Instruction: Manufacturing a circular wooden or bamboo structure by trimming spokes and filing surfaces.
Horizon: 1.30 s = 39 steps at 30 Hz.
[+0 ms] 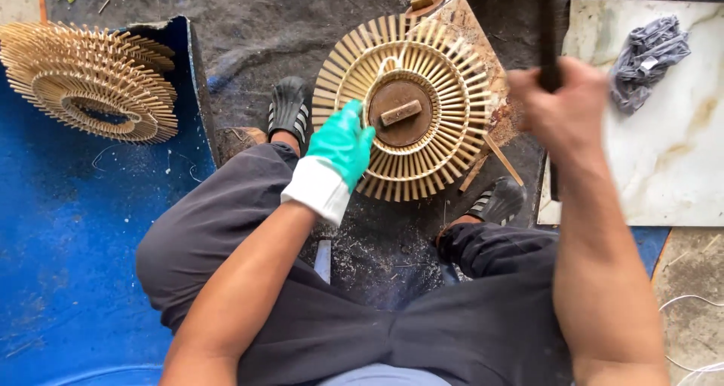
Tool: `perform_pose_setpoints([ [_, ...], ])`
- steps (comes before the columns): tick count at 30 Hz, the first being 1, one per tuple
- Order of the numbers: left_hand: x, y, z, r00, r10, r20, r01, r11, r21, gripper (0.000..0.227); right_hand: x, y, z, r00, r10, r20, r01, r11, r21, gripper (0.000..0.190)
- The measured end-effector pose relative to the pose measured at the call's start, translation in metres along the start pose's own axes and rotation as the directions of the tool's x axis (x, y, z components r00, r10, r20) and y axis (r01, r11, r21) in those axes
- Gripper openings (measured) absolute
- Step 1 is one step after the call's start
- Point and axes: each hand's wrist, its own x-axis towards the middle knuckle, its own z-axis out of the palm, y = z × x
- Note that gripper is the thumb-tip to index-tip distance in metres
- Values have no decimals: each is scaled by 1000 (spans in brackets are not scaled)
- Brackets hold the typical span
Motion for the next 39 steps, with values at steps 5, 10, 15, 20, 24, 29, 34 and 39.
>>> perform_pose_setpoints([
  [5,26,8,6,971,158,-178,-148,987,66,32,11,-11,50,978,-199,63,209,932,-297,24],
  [10,54,27,3,984,76,-161,-39,975,220,24,35,-16,92,915,-375,150,401,801,-445,29],
  [15,78,50,7,978,156,-139,-101,936,337,25,55,23,110,960,-225,167,280,786,-551,35],
  [20,84,57,21,962,247,-113,-166,863,476,15,47,41,116,972,-186,145,235,807,-542,41],
  [24,92,54,25,965,256,-57,-187,825,533,14,36,39,123,971,-216,104,234,756,-611,46],
  [29,91,63,20,962,274,-8,-226,808,544,14,29,53,128,950,-309,36,256,713,-652,43],
  [34,93,67,22,943,317,-100,-239,855,460,14,32,47,129,953,-299,-58,204,767,-608,41],
  [39,71,67,8,971,230,-60,-179,875,449,22,28,29,111,987,-147,-70,92,858,-505,41],
])
